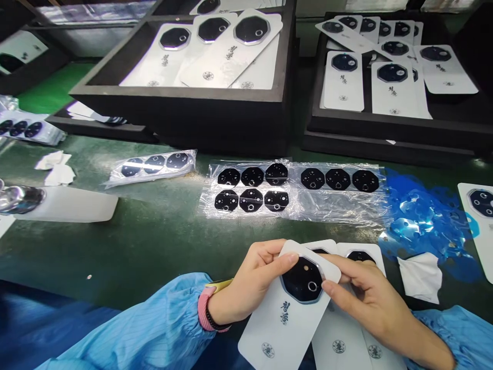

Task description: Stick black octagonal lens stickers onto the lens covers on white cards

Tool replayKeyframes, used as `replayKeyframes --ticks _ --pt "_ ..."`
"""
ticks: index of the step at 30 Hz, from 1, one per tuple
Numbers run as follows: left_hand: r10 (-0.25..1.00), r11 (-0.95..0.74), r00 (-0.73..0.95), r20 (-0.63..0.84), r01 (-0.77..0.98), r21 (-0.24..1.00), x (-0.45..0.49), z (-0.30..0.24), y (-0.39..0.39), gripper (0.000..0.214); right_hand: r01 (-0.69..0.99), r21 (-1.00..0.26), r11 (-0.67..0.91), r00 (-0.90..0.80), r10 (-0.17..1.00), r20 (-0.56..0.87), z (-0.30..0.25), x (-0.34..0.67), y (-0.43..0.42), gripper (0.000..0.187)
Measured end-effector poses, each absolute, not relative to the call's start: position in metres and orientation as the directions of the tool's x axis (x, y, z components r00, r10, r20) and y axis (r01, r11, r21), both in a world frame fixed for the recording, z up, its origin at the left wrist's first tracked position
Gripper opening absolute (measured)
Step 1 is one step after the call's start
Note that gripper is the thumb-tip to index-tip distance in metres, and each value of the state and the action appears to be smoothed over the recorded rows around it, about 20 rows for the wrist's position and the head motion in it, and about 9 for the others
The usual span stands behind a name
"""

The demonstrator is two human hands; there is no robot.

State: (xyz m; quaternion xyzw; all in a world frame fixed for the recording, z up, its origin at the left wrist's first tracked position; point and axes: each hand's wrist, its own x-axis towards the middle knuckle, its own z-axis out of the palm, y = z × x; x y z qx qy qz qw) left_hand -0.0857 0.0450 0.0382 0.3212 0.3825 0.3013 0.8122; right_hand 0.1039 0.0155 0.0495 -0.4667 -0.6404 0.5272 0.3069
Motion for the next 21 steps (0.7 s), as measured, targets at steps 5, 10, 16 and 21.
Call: replayKeyframes --ticks 5,10,16,21 --pt "0.74 0.593 0.538 -0.404 -0.237 0.77 -0.085 0.036 0.044 0.029 0.282 -0.948 -0.146 -0.34 0.909 -0.241 0.048 0.101 0.013 0.033" --pt "0.705 0.628 0.592 -0.391 -0.264 0.732 -0.085 0.035 0.042 0.025 0.212 -0.939 -0.269 -0.364 0.87 -0.332 0.05 0.102 0.014 0.038" --pt "0.658 0.698 0.612 -0.439 -0.277 0.66 -0.083 0.035 0.043 0.029 0.022 -0.896 -0.444 -0.435 0.803 -0.408 0.05 0.105 0.02 0.042" --pt "0.667 0.689 0.626 -0.405 -0.311 0.655 -0.084 0.037 0.041 0.026 -0.076 -0.878 -0.473 -0.486 0.786 -0.381 0.053 0.107 0.024 0.032"
